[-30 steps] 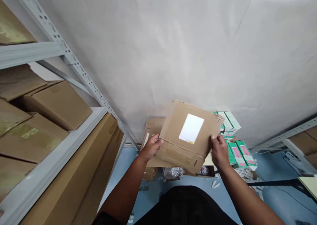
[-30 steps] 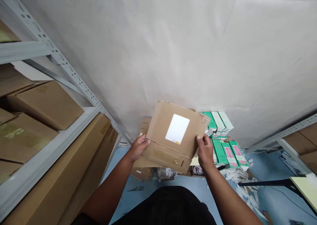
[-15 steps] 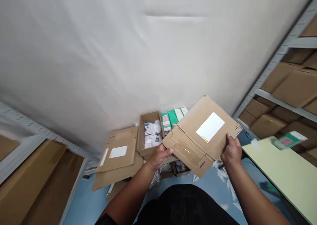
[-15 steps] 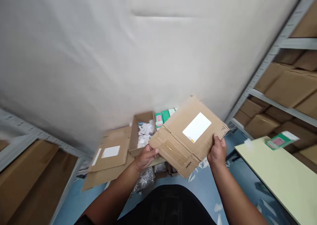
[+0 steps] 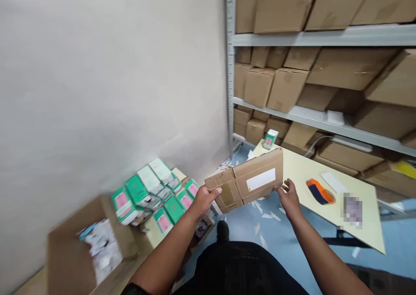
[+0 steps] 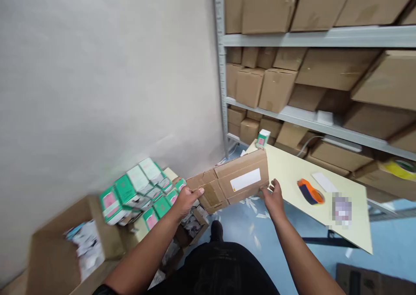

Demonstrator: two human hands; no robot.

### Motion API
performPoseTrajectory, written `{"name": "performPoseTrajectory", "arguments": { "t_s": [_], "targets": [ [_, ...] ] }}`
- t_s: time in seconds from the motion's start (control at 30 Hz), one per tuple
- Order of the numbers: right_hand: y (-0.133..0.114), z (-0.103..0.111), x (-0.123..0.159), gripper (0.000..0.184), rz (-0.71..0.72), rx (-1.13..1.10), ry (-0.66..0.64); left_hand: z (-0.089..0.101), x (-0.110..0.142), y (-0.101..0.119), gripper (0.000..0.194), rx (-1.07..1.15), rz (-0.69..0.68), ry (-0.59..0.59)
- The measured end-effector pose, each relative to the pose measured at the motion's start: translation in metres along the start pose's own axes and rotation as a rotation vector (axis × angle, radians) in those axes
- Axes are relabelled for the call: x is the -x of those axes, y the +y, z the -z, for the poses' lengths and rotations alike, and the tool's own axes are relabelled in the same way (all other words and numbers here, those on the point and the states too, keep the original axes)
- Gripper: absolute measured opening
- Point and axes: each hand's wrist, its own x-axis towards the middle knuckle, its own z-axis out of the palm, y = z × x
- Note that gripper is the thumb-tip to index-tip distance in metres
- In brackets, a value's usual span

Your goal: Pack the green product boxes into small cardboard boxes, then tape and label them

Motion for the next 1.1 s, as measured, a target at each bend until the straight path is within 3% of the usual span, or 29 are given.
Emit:
{"name": "performPoseTrajectory", "arguments": {
  "t_s": [0.1,0.2,0.27,0.4,0.5,0.6,0.7,0.8,0.93,1.1],
  "targets": [
    [-0.008,0.027,-0.025,0.063,0.100,-0.075,0.005,-0.020,-0.059,-0.011,0.052,-0.023,-0.005,-0.131],
    [-0.025,0.044,-0.052,0.056,0.193,-0.021,0.139,-0.037,-0.121,-0.015,0.050,-0.016,-0.017,-0.237],
    [-0.034,0.048,-0.071,0.047,0.202,0.013,0.203,-0.045,-0.163,-0.014,0.048,-0.024,0.013,-0.356],
    [-0.043,0.040,-0.109,0.027,0.144,-0.144,0.245,-0.066,-0.247,-0.016,0.044,-0.053,0.107,-0.539],
    [-0.041,0.037,-0.134,0.022,0.099,-0.221,0.344,-0.095,-0.305,-0.027,0.040,-0.097,0.112,-0.495],
    [-0.036,0.044,-0.155,0.021,0.059,-0.227,0.407,-0.133,-0.350,-0.045,0.035,-0.218,0.036,-0.312],
    [-0.025,0.058,-0.175,0.023,0.027,-0.207,0.400,-0.172,-0.380,-0.067,0.041,-0.278,0.019,-0.189],
    [-0.009,0.076,-0.200,0.027,0.016,-0.200,0.351,-0.205,-0.395,-0.087,0.050,-0.236,0.058,-0.149],
    [0.015,0.103,-0.234,0.037,0.033,-0.193,0.250,-0.244,-0.401,-0.101,0.047,-0.144,0.108,-0.158],
    [0.029,0.130,-0.263,0.046,0.044,-0.155,0.114,-0.286,-0.398,-0.110,0.045,-0.140,0.126,-0.253]
  ]
}}
